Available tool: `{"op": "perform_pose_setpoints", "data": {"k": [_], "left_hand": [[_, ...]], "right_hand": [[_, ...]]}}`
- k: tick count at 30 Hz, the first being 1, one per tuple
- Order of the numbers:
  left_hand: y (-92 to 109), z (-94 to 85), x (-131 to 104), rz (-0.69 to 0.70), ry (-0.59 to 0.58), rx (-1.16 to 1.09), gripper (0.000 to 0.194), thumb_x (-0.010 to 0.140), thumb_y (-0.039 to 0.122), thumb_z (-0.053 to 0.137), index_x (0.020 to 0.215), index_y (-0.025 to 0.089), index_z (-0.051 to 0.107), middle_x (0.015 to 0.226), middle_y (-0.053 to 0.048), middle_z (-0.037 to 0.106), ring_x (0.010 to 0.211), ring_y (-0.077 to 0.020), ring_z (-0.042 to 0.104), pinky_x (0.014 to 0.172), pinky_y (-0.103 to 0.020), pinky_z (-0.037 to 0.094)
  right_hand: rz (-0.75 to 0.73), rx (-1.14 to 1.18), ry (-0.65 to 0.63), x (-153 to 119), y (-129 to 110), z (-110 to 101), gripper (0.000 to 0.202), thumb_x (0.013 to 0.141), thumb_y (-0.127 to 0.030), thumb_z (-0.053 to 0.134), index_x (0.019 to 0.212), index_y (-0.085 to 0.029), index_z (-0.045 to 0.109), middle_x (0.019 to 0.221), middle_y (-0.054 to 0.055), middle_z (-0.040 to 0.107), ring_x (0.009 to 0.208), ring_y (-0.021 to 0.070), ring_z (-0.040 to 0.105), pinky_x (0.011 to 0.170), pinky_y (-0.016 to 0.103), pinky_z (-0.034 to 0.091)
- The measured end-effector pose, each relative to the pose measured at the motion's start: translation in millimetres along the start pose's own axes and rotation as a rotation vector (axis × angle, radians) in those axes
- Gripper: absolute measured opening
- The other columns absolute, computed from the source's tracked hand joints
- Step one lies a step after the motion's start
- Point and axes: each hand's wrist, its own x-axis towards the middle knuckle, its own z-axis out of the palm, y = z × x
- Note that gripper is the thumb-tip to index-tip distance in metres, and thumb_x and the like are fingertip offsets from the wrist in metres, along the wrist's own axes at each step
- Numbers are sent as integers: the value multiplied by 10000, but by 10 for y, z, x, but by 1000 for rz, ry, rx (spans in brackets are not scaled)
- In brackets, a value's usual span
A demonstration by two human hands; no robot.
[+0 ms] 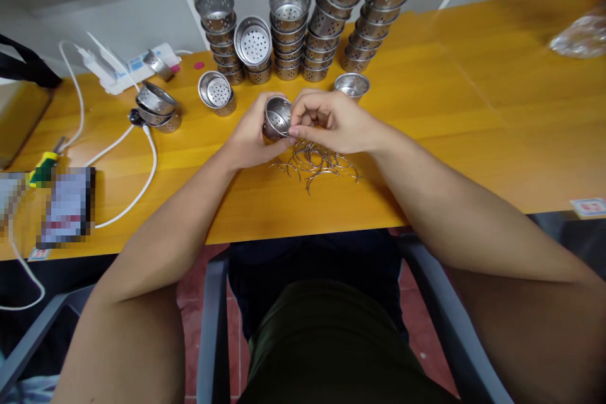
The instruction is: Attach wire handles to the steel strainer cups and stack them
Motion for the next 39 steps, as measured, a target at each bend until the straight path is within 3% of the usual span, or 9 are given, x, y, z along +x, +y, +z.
{"op": "perform_pose_setpoints", "data": {"k": [10,15,25,31,36,39], "left_hand": [[-30,48,-47,3,-21,-1,946,1057,909,947,1689,283,625,1475,-147,813,1364,-388,873,1267,-637,747],[-60,64,-67,0,-26,5,985,1039,876,989,1725,282,606,1507,-151,793,1479,-422,830,1360,-668,683],[-11,65,-65,-19,-65,20,975,1066,851,973,1740,257,593,1515,-170,794,1464,-431,838,1364,-686,678],[51,49,-58,-53,-100,-3,987,1050,872,974,1733,273,587,1560,-175,791,1489,-443,827,1368,-669,670],[43,31,-55,-86,-102,-15,959,1035,868,991,1692,275,619,1529,-162,822,1476,-433,838,1369,-659,672],[45,29,-54,-106,-101,-18,926,1033,869,994,1647,268,649,1491,-150,840,1455,-420,847,1345,-636,692]], "right_hand": [[71,75,-69,8,-80,-51,408,1029,-522,1113,1006,-252,808,1021,32,781,789,169,676,692,347,583],[68,89,-62,5,-80,-58,418,1012,-538,1129,1000,-254,823,1015,32,784,808,180,732,691,355,584],[82,83,-73,7,-60,-62,457,1027,-585,1120,999,-236,825,993,29,776,789,163,717,690,331,569],[116,51,-114,-19,-101,-137,418,1033,-605,1106,1042,-249,887,1052,51,789,853,191,715,763,350,649],[91,47,-87,-12,-139,-121,366,1047,-600,1076,1193,-285,960,1193,84,857,1042,253,791,927,400,730],[79,51,-81,-2,-142,-89,361,1058,-627,1061,1148,-290,971,1183,88,863,1049,256,802,970,419,742]]}}
